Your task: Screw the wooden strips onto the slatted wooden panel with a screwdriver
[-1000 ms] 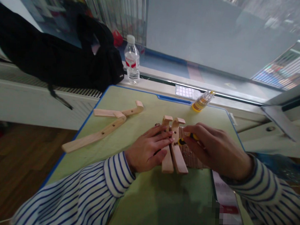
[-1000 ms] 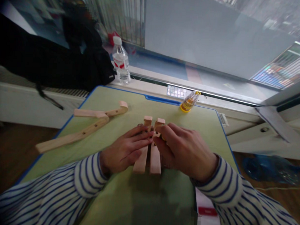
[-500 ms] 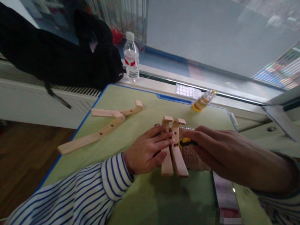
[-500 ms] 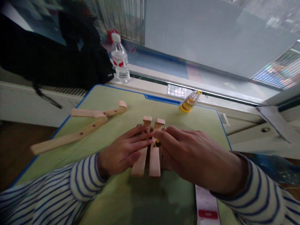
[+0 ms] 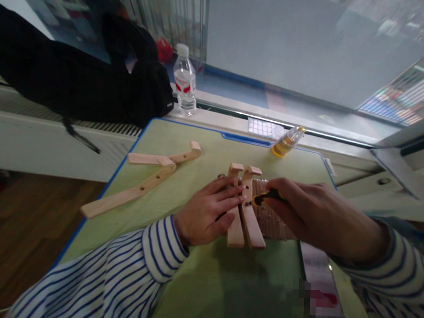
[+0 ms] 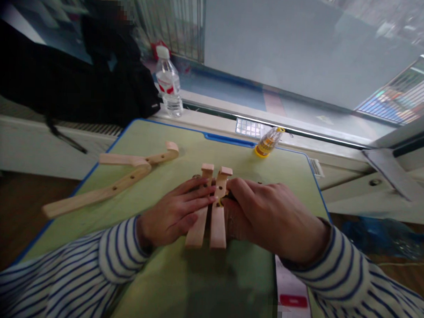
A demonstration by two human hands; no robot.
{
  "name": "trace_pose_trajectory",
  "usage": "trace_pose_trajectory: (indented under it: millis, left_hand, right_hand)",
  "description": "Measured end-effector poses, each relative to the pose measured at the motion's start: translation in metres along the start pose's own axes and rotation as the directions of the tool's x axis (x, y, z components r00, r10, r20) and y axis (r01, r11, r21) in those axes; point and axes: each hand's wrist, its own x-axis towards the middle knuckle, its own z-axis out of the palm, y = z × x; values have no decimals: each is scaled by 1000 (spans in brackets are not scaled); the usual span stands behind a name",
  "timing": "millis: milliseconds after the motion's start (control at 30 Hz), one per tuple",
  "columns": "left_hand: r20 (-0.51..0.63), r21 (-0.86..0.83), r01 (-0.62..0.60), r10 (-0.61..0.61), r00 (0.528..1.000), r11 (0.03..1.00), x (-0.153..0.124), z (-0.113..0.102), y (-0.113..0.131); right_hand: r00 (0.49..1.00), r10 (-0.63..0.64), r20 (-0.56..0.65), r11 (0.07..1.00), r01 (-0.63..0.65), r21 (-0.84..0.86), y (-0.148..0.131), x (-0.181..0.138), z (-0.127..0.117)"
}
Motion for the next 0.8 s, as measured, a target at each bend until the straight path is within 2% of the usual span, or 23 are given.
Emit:
trace_pose_trajectory:
  millis: [267,500,633,800]
  left_hand:
    - [-4,5,0,0,1000,1000,1,0,1]
    - [7,-8,14,-14,1000,1000,-1,1,0]
    - [6,-23,23,-23,1000,999,-1,1,0]
    - [1,-22,23,-23,1000,999,-1,1,0]
  right_hand:
    - [999,34,1,999,-34,11,1,0,1]
    - [997,-76,-19,996,76,38,5,2,5]
    - [991,-130,28,991,130,21,8,2,4]
    - [981,-181,63,979,174,107,6,0,-3]
